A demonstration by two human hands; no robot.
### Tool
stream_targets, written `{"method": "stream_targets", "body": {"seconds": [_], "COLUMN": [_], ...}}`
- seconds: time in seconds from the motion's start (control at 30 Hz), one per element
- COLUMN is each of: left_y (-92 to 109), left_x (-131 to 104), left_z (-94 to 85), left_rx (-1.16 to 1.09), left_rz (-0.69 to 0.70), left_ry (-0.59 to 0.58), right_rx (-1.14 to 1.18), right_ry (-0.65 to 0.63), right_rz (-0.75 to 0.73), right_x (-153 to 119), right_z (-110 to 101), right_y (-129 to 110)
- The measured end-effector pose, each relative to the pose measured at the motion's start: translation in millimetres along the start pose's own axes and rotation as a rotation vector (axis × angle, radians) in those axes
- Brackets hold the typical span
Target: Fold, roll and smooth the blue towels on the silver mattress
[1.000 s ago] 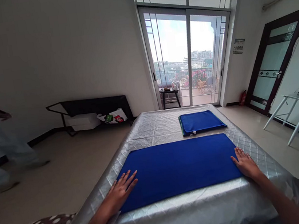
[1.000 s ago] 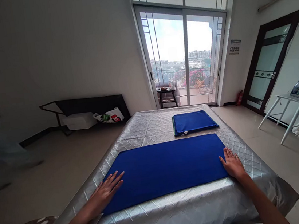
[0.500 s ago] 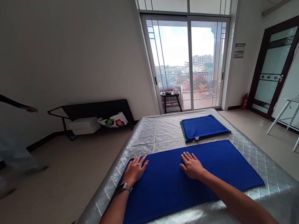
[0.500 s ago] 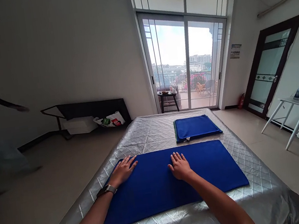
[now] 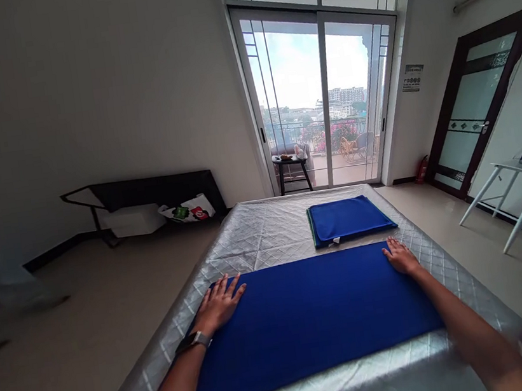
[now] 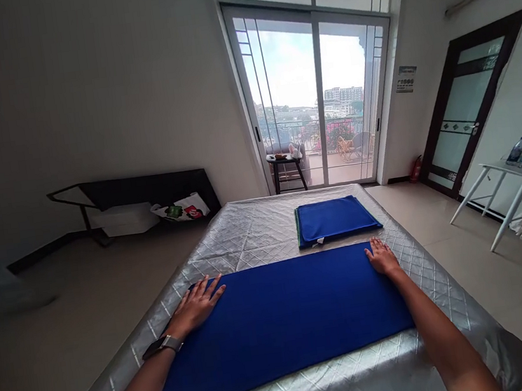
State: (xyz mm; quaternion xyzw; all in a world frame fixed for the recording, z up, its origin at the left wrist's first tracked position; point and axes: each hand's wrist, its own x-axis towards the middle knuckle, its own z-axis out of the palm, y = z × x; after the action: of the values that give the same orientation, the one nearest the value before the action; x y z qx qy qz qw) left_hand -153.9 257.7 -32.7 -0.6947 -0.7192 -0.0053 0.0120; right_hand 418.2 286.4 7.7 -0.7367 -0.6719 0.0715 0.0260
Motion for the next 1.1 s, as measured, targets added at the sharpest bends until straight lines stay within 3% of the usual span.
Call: {"method": "stream_targets", "body": {"seconds": [0.1, 0.2, 0.27, 0.37, 0.5, 0.57, 0.63, 0.7, 0.8, 1.03, 1.1], "left_y": [5.4, 50.9, 105.7, 210.0, 346.9, 400.8, 441.1, 468.1, 488.8, 502.1, 505.5], "left_x": [-0.1, -8.7, -21.6, -51.3, -97.0, -114.3, -124.9, -129.6, -129.7, -123.0, -122.7], "left_z": [-9.5, -38.0, -58.0, -72.7, -64.2, -58.7, -57.0, -58.5, -60.6, -46.4, -45.5], "left_rx": [0.024, -0.029, -0.111, -0.195, -0.235, -0.253, -0.252, -0.243, -0.243, -0.304, -0.412], "left_rz": [0.006, -0.069, 0.037, 0.399, 0.833, 1.039, 1.113, 1.090, 1.049, 1.104, 1.073], "left_ry": [-0.035, 0.060, 0.168, 0.175, 0.093, 0.083, 0.067, 0.047, 0.011, 0.004, -0.036], "right_rx": [0.014, 0.025, 0.032, 0.056, 0.150, 0.175, 0.173, 0.169, 0.172, 0.241, 0.261], "right_ry": [0.019, 0.020, 0.017, 0.023, 0.033, 0.045, 0.073, 0.104, 0.126, 0.104, 0.106], "right_rz": [-0.013, -0.006, -0.001, 0.002, -0.016, -0.008, 0.026, 0.077, 0.144, 0.149, 0.145], "right_x": [1.5, 1.6, 1.9, 3.6, 11.9, 18.9, 26.1, 32.2, 38.9, 48.9, 50.2], "right_z": [3.2, 5.0, 5.9, 7.7, 4.8, -0.8, -7.5, -13.1, -17.7, -28.4, -34.2], "right_y": [5.4, 1.6, 0.6, 3.0, 11.5, 17.3, 22.6, 26.3, 27.2, 28.0, 30.4]}}
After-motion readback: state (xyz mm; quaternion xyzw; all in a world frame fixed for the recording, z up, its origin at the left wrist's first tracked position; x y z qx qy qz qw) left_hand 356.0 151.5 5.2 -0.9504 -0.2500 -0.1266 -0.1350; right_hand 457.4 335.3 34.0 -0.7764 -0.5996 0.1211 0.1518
